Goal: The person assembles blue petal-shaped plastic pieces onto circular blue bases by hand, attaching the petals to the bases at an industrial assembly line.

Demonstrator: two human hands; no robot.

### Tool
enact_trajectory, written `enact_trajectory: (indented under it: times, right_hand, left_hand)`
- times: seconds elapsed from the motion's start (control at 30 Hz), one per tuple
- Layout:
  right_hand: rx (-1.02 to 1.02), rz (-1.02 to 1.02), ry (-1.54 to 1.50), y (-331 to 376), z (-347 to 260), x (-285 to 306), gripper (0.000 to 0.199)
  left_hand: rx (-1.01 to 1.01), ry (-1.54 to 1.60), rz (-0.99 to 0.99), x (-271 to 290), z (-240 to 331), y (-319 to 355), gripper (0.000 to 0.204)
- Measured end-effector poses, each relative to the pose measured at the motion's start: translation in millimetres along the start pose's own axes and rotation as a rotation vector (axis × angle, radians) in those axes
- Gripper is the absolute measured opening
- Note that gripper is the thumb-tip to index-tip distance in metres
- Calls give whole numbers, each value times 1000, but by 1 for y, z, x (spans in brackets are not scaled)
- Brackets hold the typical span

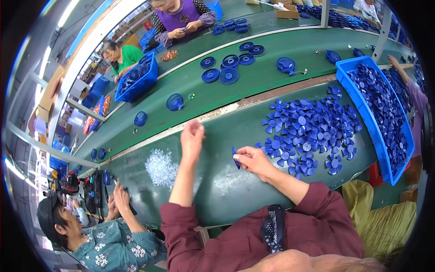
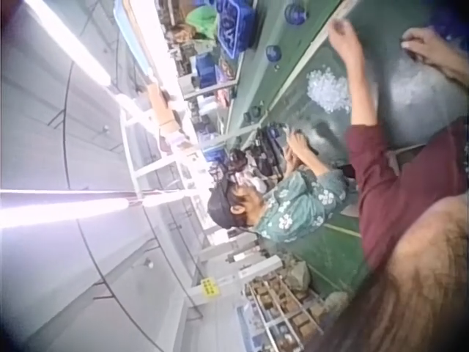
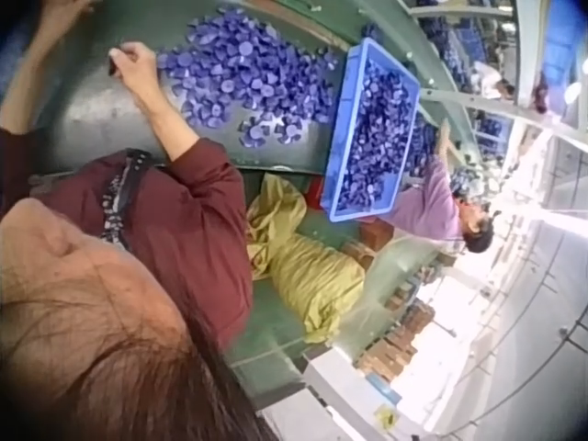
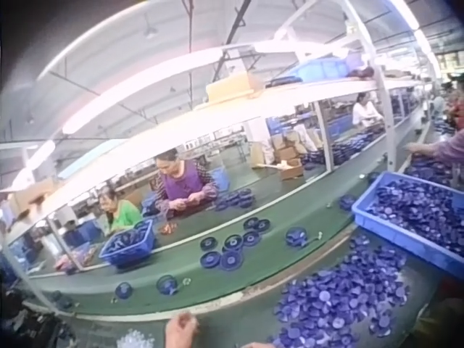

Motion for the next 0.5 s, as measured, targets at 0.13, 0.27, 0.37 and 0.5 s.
enact_trajectory:
  times: [0.13, 0.27, 0.37, 0.5]
  right_hand:
    - [-37, -20, 9, 6, -5, -7, 29]
    - [-21, -25, 21, 1, 0, -3, 33]
    - [28, -43, 7, -1, 2, -3, 35]
    - [51, -70, 67, -5, -1, 0, 32]
  left_hand:
    - [-333, -682, 481, 37, -26, -102, 54]
    - [-218, -762, 384, 38, -38, -159, 42]
    - [-422, -1108, 413, 41, -65, -173, 33]
    - [-404, -1100, 428, 23, -57, -156, 20]
Point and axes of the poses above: each hand's wrist, its own y-axis away from the middle knuckle, its own x-axis out of the back of the hand, z = x × y, the point moved 2 cm from there along -y, towards the middle knuckle, and after that the axes turned 11 degrees about x, right-handed, at the moved point
